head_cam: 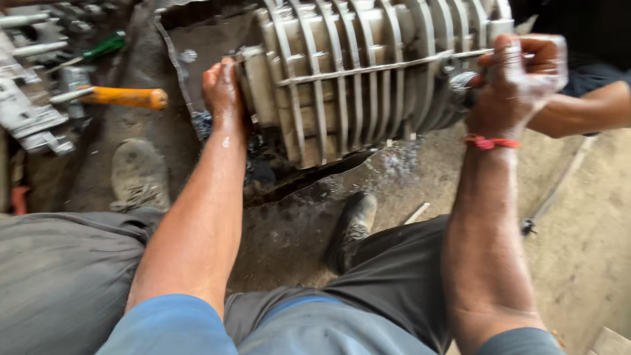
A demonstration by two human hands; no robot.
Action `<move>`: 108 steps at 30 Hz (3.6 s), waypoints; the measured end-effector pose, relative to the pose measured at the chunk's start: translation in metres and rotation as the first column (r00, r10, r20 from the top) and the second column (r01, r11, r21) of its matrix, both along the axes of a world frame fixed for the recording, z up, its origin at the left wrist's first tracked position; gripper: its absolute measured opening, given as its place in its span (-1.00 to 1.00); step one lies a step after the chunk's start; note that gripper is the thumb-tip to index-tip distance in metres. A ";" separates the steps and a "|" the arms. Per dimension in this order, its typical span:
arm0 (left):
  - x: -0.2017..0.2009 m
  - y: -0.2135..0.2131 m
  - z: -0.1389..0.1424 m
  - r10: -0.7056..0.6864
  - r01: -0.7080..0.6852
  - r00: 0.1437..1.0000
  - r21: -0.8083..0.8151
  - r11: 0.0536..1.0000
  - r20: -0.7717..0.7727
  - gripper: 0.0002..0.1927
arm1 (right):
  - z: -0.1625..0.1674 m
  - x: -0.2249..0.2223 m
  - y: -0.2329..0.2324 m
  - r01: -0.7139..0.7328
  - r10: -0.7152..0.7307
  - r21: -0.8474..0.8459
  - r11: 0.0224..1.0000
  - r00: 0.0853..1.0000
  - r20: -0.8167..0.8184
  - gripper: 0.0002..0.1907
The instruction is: The person aligns and installs a metal gasket onto an engine block, then positions a cylinder head over the gasket with assistance from another person. They press and adjust the head into place.
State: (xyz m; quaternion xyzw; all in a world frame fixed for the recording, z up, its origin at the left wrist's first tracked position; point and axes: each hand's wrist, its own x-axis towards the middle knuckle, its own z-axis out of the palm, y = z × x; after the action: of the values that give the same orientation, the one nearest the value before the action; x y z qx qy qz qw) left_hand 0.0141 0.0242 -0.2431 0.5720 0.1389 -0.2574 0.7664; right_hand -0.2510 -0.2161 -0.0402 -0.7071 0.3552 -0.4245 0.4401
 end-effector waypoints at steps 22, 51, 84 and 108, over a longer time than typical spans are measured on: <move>0.021 0.086 0.180 -0.357 -0.060 0.737 0.581 0.812 0.575 -0.66 | -0.063 0.000 -0.039 -0.106 -0.082 0.456 0.884 0.924 0.373 -0.80; -0.065 0.003 0.197 -0.603 0.068 -0.340 0.658 0.750 0.722 -0.69 | -0.086 -0.033 -0.099 -0.110 -0.082 0.804 0.584 0.978 0.194 -0.64; -0.127 -0.136 0.198 -0.610 0.153 -0.384 0.699 0.698 0.693 -0.84 | -0.135 -0.064 -0.154 -0.245 -0.070 0.760 0.602 0.932 0.356 -0.40; 0.007 -0.157 0.134 -0.858 0.314 0.130 0.800 0.511 0.497 -0.30 | -0.033 -0.091 -0.040 0.380 -0.199 0.558 0.738 0.912 -0.358 -0.06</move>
State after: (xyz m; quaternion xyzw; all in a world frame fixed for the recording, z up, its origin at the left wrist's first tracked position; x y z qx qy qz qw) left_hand 0.0209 -0.1327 -0.1088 0.7952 -0.4642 -0.1710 0.3505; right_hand -0.3421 -0.2565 -0.0731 -0.5113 0.6381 -0.2465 0.5203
